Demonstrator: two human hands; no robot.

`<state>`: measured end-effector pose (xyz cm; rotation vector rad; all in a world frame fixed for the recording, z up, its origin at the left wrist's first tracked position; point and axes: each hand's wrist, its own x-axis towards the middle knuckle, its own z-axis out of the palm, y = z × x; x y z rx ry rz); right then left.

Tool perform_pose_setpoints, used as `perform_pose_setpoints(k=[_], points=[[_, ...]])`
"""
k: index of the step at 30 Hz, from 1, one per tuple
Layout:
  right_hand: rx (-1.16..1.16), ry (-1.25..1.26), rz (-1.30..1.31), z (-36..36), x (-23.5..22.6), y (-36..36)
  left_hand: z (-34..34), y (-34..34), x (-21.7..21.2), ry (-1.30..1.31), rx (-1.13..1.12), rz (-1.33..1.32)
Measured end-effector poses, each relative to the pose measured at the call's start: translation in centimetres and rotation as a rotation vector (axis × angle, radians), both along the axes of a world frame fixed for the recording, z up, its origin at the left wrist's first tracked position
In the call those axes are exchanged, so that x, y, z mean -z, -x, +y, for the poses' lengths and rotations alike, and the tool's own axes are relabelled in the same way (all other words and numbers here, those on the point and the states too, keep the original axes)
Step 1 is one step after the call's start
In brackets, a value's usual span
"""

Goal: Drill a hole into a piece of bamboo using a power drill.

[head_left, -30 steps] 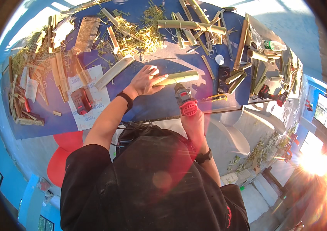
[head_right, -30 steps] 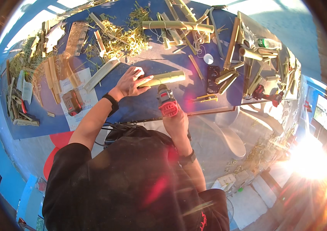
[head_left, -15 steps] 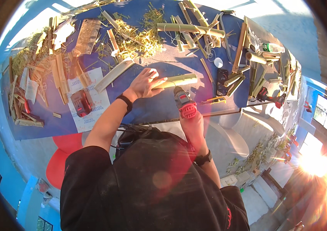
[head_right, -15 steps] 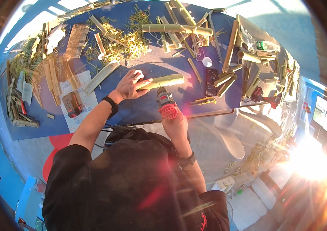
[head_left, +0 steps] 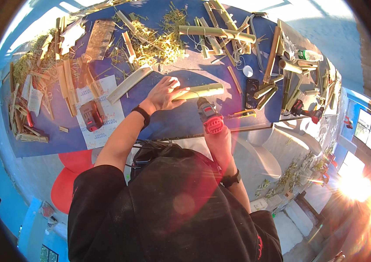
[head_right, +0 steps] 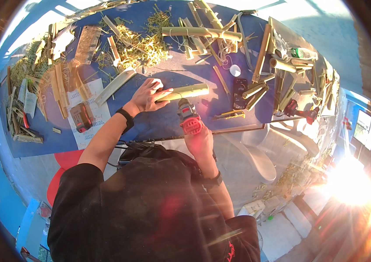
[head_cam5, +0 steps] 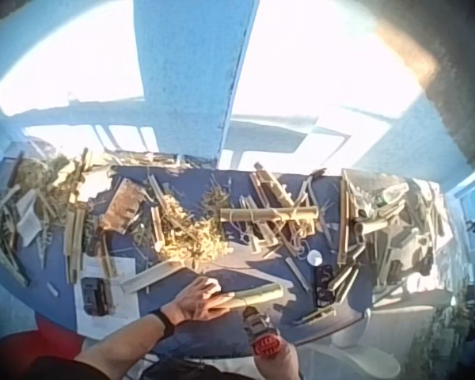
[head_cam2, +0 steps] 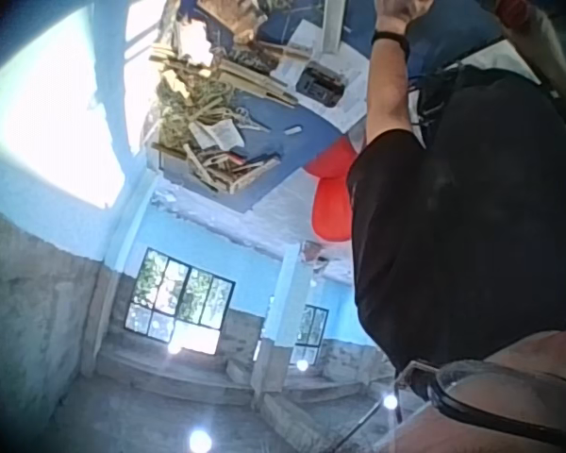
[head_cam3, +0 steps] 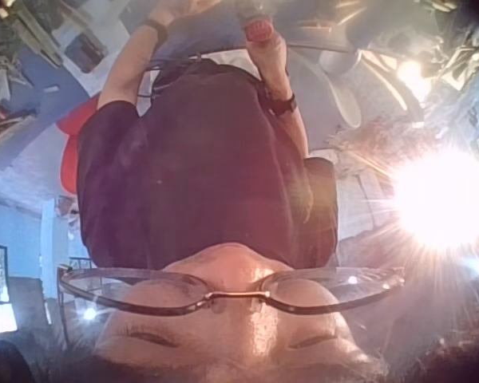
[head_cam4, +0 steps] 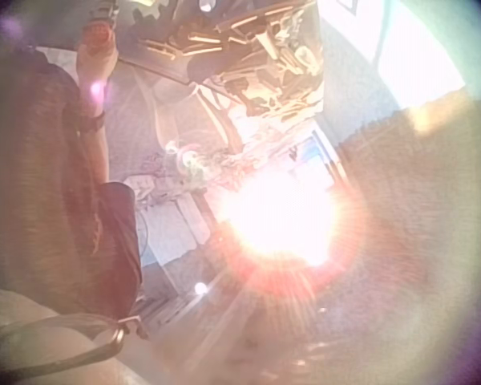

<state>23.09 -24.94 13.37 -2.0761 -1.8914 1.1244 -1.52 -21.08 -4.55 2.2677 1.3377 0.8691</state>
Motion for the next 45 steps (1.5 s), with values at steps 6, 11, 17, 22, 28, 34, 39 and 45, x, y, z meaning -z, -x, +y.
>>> perform_pose_setpoints(k=[6, 11, 17, 22, 28, 34, 39, 45], points=[[0.006, 0.034, -0.016, 0.3, -0.7, 0.6, 0.0, 0.0, -0.2, 0.003, 0.003, 0.005], [0.025, 0.052, 0.029, 0.5, -1.6, 1.3, 0.0, 0.0, -0.2, 0.004, -0.001, 0.004], [0.019, 0.072, -0.026, 0.4, -1.3, 1.0, 0.2, 0.0, -0.3, -0.028, 0.003, -0.001], [0.022, 0.082, -0.09, 0.6, -1.2, 1.4, -0.1, 0.0, -0.1, -0.034, -0.006, -0.017], [0.01, 0.105, -0.123, 0.9, -1.3, 1.6, 0.1, 0.0, -0.1, -0.048, -0.008, -0.013], [0.016, 0.086, -0.147, 1.4, -1.8, 2.1, 0.1, 0.0, -0.1, -0.047, -0.01, -0.003], [-0.018, 0.091, -0.197, 2.3, -2.0, 2.4, 0.1, 0.1, -0.3, -0.063, -0.015, -0.039], [0.006, 0.049, -0.158, 2.4, -1.5, 1.9, 0.1, 0.2, -0.4, -0.013, -0.018, -0.052]])
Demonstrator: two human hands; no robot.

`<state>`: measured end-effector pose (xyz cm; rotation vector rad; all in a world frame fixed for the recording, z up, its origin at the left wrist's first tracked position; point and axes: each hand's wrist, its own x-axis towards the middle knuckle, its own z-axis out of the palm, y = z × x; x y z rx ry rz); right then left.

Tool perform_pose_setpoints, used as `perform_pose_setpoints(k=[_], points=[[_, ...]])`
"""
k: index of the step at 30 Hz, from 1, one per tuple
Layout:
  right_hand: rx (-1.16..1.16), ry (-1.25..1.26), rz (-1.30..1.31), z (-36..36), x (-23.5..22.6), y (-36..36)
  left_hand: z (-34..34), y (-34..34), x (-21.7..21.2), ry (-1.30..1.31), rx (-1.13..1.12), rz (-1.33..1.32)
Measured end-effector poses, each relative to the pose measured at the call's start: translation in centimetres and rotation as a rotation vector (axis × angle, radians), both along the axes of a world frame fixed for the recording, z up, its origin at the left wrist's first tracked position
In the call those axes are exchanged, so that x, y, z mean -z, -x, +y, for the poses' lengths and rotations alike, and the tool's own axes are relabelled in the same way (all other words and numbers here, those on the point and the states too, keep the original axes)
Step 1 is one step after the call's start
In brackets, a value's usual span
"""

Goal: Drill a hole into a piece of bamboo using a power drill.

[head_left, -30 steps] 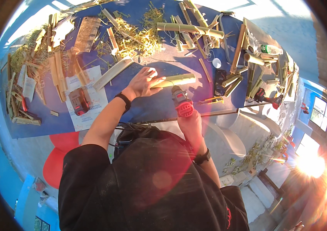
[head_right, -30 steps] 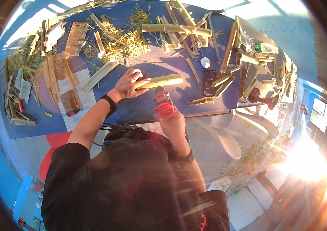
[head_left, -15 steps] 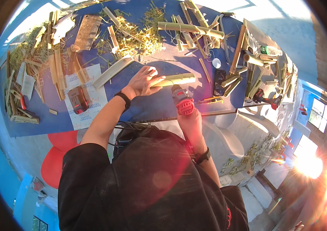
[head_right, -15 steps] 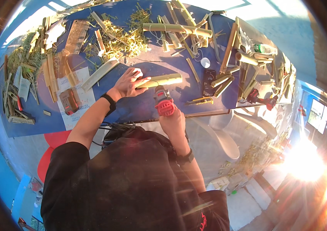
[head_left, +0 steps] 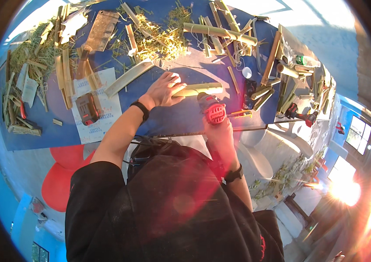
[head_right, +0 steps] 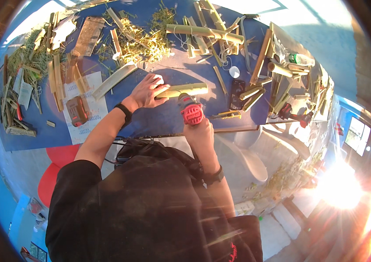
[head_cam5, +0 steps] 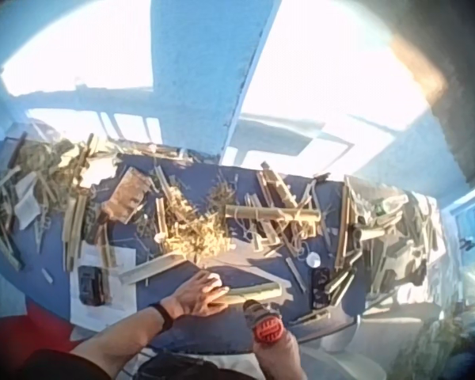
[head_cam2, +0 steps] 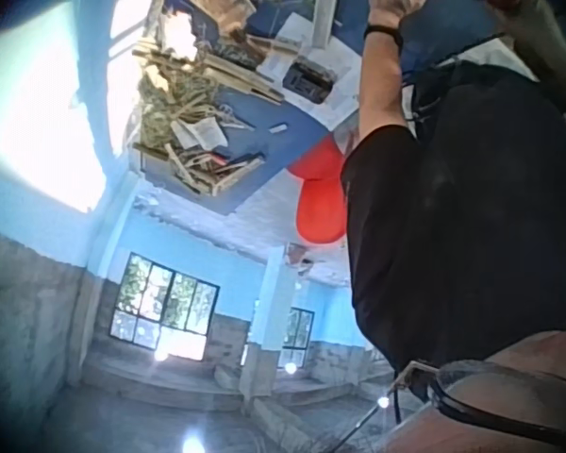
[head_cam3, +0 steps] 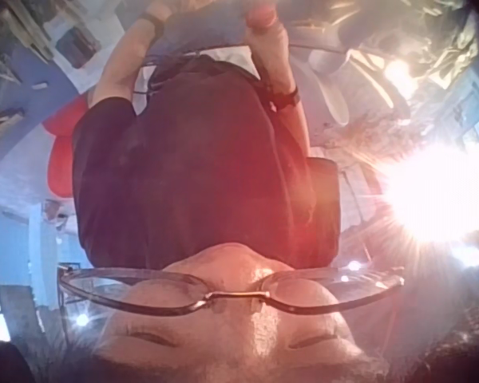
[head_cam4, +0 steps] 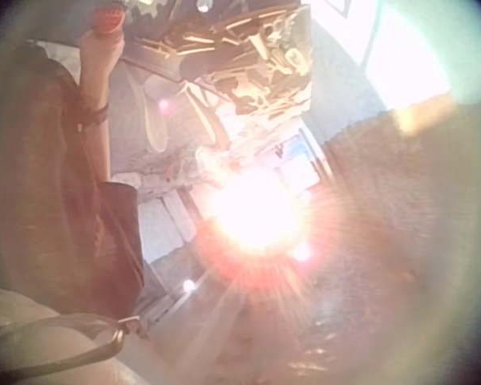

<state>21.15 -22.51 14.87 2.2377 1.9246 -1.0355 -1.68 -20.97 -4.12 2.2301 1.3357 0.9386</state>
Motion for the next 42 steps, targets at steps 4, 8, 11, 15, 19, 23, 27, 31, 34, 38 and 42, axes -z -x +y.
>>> perform_pose_setpoints(k=[4, 8, 11, 15, 19, 23, 27, 31, 34, 38, 42], points=[[-0.013, -0.036, 0.004, 0.1, -0.1, 0.1, 0.0, 0.2, 0.2, 0.0, 0.01, -0.008], [-0.034, -0.044, -0.042, 0.1, 0.0, 0.1, 0.0, 0.0, 0.3, 0.01, 0.008, -0.001], [-0.039, -0.023, -0.033, 0.4, 0.4, -0.3, -0.1, 0.1, 0.7, 0.026, 0.012, 0.008], [-0.033, -0.009, -0.031, 1.0, 0.8, -0.5, -0.1, 0.2, 0.6, 0.009, 0.013, 0.012], [-0.052, 0.005, -0.036, 1.3, 0.6, -0.5, -0.2, 0.3, 0.5, 0.007, -0.001, 0.009], [-0.059, 0.036, -0.028, 1.4, 1.7, -0.2, -0.3, 0.4, 0.7, 0.017, 0.005, -0.003], [-0.065, 0.054, -0.087, 1.1, 1.5, 0.6, 0.1, 0.2, 0.8, -0.066, 0.022, -0.052], [-0.049, 0.007, -0.057, 0.3, 2.1, -0.1, -0.2, 0.2, 1.2, -0.063, 0.013, -0.049], [-0.08, -0.007, -0.06, 0.3, 2.2, -0.1, -0.3, 0.4, 1.1, -0.049, 0.02, -0.044], [-0.076, -0.059, -0.026, 0.2, 2.2, -0.1, -0.2, 0.3, 0.9, -0.052, 0.016, -0.051], [-0.067, -0.05, 0.002, 0.1, 2.3, -0.3, -0.2, 0.3, 0.7, -0.055, 0.015, -0.041]])
